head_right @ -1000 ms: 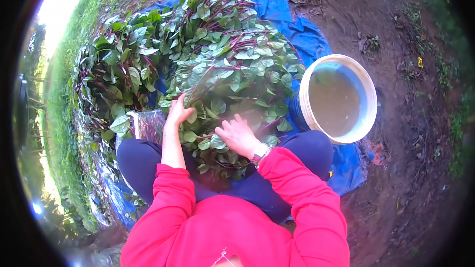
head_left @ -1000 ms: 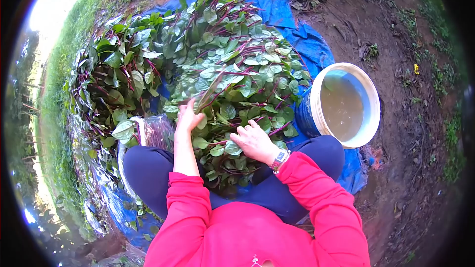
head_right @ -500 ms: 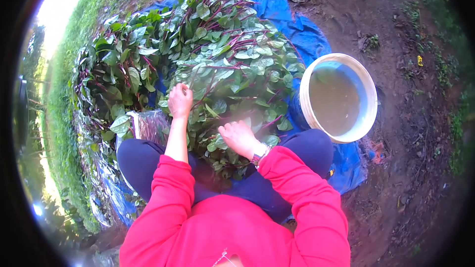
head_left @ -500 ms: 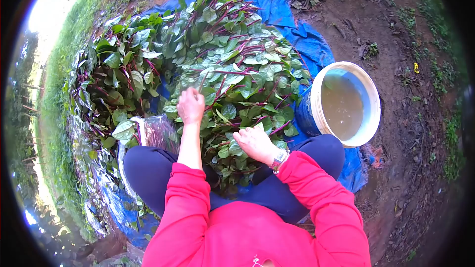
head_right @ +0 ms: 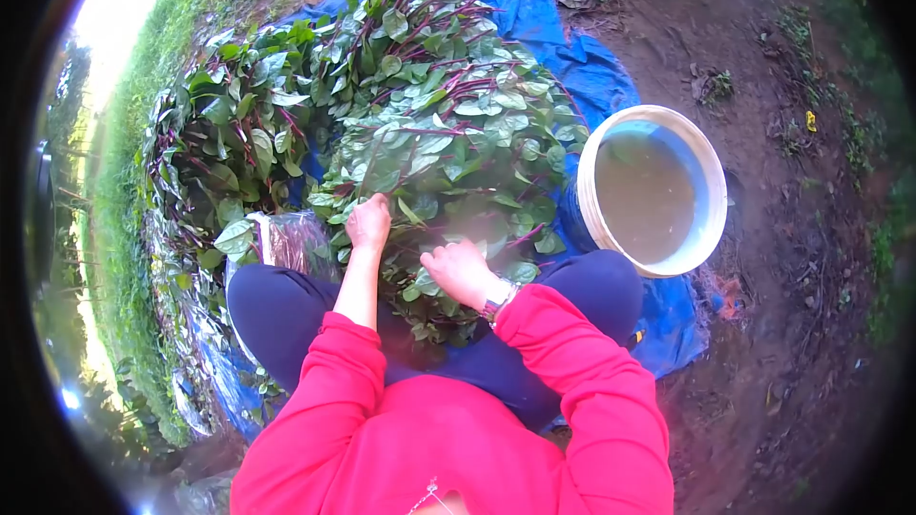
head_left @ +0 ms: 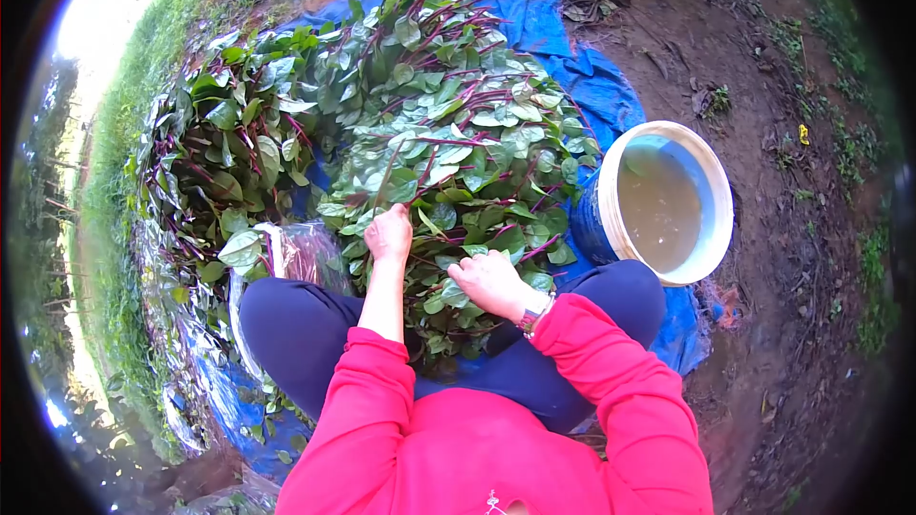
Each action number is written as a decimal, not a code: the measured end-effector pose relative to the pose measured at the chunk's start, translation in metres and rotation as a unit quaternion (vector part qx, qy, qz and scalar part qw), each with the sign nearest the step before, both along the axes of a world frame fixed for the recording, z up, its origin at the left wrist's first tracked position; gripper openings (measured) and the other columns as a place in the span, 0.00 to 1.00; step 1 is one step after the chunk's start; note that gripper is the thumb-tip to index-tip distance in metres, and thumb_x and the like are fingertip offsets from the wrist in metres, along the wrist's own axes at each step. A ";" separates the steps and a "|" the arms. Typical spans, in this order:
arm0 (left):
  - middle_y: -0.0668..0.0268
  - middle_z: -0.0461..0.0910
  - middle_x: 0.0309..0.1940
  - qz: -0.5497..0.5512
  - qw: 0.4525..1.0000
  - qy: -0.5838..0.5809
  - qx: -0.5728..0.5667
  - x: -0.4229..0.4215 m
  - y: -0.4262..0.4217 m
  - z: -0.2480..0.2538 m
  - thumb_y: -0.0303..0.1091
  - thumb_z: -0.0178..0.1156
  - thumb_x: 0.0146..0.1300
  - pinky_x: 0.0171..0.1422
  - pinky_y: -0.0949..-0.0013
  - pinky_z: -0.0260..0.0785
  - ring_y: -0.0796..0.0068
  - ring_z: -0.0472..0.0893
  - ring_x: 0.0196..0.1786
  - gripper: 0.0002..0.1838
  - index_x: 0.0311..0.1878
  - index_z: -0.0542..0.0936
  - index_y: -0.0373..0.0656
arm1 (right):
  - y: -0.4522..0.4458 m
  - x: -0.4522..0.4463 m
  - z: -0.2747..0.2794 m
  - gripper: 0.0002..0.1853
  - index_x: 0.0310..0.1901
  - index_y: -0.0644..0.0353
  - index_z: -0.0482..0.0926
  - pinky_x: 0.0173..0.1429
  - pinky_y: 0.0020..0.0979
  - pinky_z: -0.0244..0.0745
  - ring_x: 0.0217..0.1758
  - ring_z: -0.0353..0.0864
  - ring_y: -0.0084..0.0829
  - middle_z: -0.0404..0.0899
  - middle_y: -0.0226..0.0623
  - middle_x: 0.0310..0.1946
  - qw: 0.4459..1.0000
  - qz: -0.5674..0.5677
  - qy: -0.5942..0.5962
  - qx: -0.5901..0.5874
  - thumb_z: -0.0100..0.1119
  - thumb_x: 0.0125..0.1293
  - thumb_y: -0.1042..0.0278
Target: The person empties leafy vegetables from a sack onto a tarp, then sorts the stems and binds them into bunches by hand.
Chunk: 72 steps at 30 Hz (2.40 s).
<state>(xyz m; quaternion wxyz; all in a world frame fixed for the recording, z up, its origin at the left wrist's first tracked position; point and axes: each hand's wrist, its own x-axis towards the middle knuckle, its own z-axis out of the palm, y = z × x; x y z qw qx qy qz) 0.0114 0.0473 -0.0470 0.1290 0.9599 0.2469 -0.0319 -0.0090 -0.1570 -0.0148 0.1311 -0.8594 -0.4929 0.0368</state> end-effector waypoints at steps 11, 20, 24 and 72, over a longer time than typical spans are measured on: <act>0.65 0.78 0.43 -0.099 0.992 -0.070 0.046 0.029 0.000 0.013 0.38 0.58 0.56 0.52 0.49 0.62 0.66 0.76 0.51 0.12 0.44 0.78 0.50 | 0.006 0.007 0.012 0.09 0.34 0.54 0.73 0.38 0.41 0.71 0.43 0.74 0.33 0.71 0.31 0.31 0.999 -0.038 0.002 -0.018 0.56 0.49 0.69; 0.58 0.81 0.34 -0.301 0.874 0.165 -0.343 -0.018 -0.014 0.117 0.30 0.58 0.51 0.49 0.66 0.71 0.63 0.80 0.38 0.16 0.45 0.80 0.42 | -0.001 0.000 0.050 0.08 0.36 0.53 0.73 0.60 0.53 0.60 0.57 0.68 0.42 0.71 0.43 0.47 0.989 -0.044 -0.098 0.100 0.54 0.52 0.67; 0.58 0.75 0.46 -0.309 0.910 0.031 -0.276 -0.013 -0.007 0.056 0.33 0.61 0.48 0.63 0.59 0.61 0.59 0.70 0.58 0.22 0.51 0.77 0.47 | -0.014 -0.039 0.037 0.10 0.40 0.49 0.73 0.38 0.36 0.65 0.35 0.74 0.31 0.71 0.31 0.30 1.000 -0.016 -0.017 0.000 0.53 0.54 0.66; 0.58 0.79 0.32 -0.117 0.950 -0.016 -0.288 -0.004 -0.005 0.074 0.39 0.61 0.53 0.46 0.62 0.69 0.61 0.78 0.39 0.16 0.41 0.74 0.40 | -0.016 0.021 0.046 0.12 0.39 0.56 0.73 0.43 0.35 0.68 0.42 0.73 0.33 0.72 0.34 0.36 0.994 -0.089 -0.055 -0.014 0.54 0.49 0.72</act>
